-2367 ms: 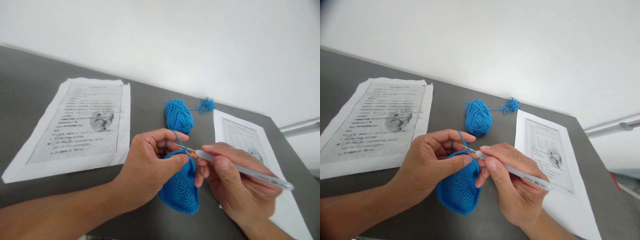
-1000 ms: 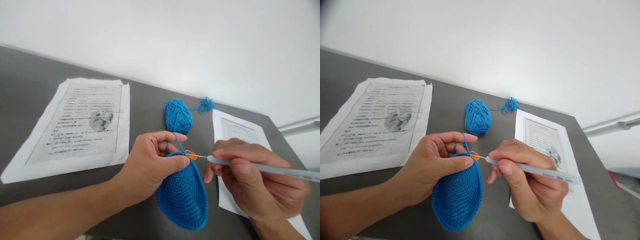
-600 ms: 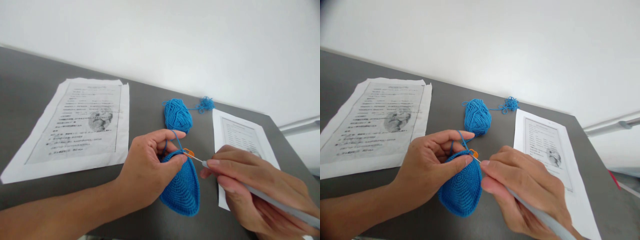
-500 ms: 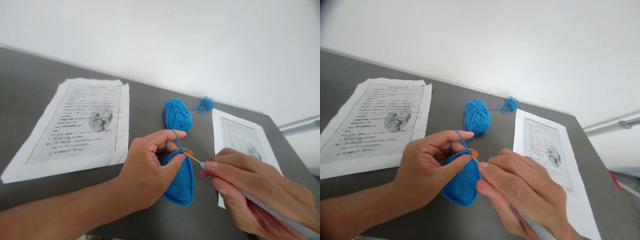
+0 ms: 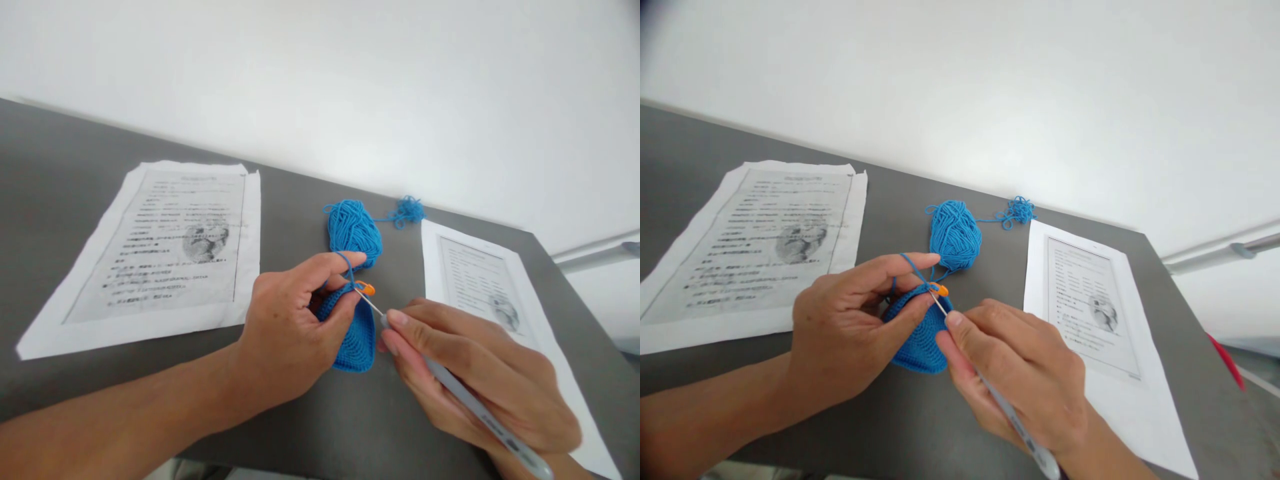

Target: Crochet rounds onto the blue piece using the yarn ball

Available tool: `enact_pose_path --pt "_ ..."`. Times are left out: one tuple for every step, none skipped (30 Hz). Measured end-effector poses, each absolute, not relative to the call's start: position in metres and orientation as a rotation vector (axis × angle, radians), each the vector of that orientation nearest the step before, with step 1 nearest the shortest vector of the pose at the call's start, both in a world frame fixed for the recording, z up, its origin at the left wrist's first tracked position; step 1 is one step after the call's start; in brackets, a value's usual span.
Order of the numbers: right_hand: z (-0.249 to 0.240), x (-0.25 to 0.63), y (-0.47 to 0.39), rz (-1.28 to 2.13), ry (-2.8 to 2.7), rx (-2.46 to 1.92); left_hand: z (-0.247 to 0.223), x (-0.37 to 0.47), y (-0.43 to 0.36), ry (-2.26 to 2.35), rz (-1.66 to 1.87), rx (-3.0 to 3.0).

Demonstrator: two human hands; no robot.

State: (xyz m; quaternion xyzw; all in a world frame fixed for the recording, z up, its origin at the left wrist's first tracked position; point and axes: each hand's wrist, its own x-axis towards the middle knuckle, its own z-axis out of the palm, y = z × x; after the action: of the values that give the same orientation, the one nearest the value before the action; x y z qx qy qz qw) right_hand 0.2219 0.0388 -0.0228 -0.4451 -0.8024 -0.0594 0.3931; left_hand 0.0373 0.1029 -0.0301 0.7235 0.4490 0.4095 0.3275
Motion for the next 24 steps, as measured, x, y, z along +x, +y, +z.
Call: enact_pose_path --pt "-0.022 0.221 0.039 -0.160 -2.077 -1.138 -0.030 0.037 0.103 1.173 1.082 1.900" --pt "-0.021 0.220 0.040 -0.167 -2.118 -1.136 -0.031 0.037 0.103 1.173 1.092 1.903" --pt "-0.021 0.220 0.040 -0.170 -2.165 -1.130 -0.031 0.037 0.103 1.176 1.098 1.905" --pt "-0.021 0.220 0.040 -0.185 -2.207 -1.107 -0.032 0.036 0.102 1.172 1.100 1.909" --pt "-0.022 0.221 0.040 -0.206 -2.246 -1.082 -0.032 0.036 0.101 1.156 1.103 1.917" --pt "-0.023 0.222 0.039 -0.229 -2.278 -1.052 -0.032 0.037 0.100 1.126 1.104 1.928" --pt "-0.025 0.223 0.039 -0.248 -2.289 -1.040 -0.033 0.037 0.099 1.085 1.106 1.942" --pt "-0.026 0.224 0.039 -0.255 -2.290 -1.038 -0.033 0.038 0.098 1.051 1.103 1.937" --pt "-0.027 0.224 0.040 -0.240 -2.282 -1.050 -0.033 0.039 0.097 1.029 1.097 1.915" --pt "-0.028 0.224 0.040 -0.220 -2.243 -1.061 -0.033 0.040 0.096 1.020 1.090 1.869" --pt "-0.029 0.224 0.040 -0.194 -2.179 -1.069 -0.033 0.041 0.096 1.014 1.076 1.797" --pt "-0.031 0.223 0.041 -0.162 -2.104 -1.072 -0.033 0.042 0.097 1.006 1.058 1.704" --pt "-0.032 0.223 0.041 -0.122 -2.028 -1.073 -0.033 0.043 0.097 0.989 1.039 1.598" --pt "-0.034 0.222 0.041 -0.072 -1.962 -1.076 -0.033 0.044 0.098 0.960 1.017 1.487" --pt "-0.036 0.222 0.041 -0.012 -1.908 -1.094 -0.032 0.044 0.099 0.925 0.993 1.375" --pt "-0.038 0.222 0.040 0.055 -1.868 -1.118 -0.032 0.044 0.100 0.888 0.971 1.270" --pt "-0.039 0.223 0.039 0.127 -1.838 -1.146 -0.032 0.044 0.101 0.852 0.954 1.182" --pt "-0.041 0.223 0.038 0.178 -1.795 -1.154 -0.031 0.043 0.102 0.820 0.940 1.109" --pt "-0.043 0.223 0.037 0.212 -1.747 -1.145 -0.031 0.043 0.103 0.788 0.930 1.049" --pt "-0.044 0.223 0.037 0.236 -1.697 -1.127 -0.031 0.042 0.104 0.765 0.920 0.998" --pt "-0.045 0.223 0.036 0.252 -1.651 -1.102 -0.030 0.042 0.105 0.748 0.913 0.957" --pt "-0.046 0.222 0.036 0.266 -1.618 -1.074 -0.030 0.041 0.105 0.732 0.907 0.923" --pt "-0.046 0.221 0.036 0.285 -1.604 -1.049 -0.030 0.041 0.106 0.718 0.901 0.898" --pt "-0.046 0.221 0.037 0.307 -1.601 -1.032 -0.030 0.041 0.107 0.708 0.895 0.883"
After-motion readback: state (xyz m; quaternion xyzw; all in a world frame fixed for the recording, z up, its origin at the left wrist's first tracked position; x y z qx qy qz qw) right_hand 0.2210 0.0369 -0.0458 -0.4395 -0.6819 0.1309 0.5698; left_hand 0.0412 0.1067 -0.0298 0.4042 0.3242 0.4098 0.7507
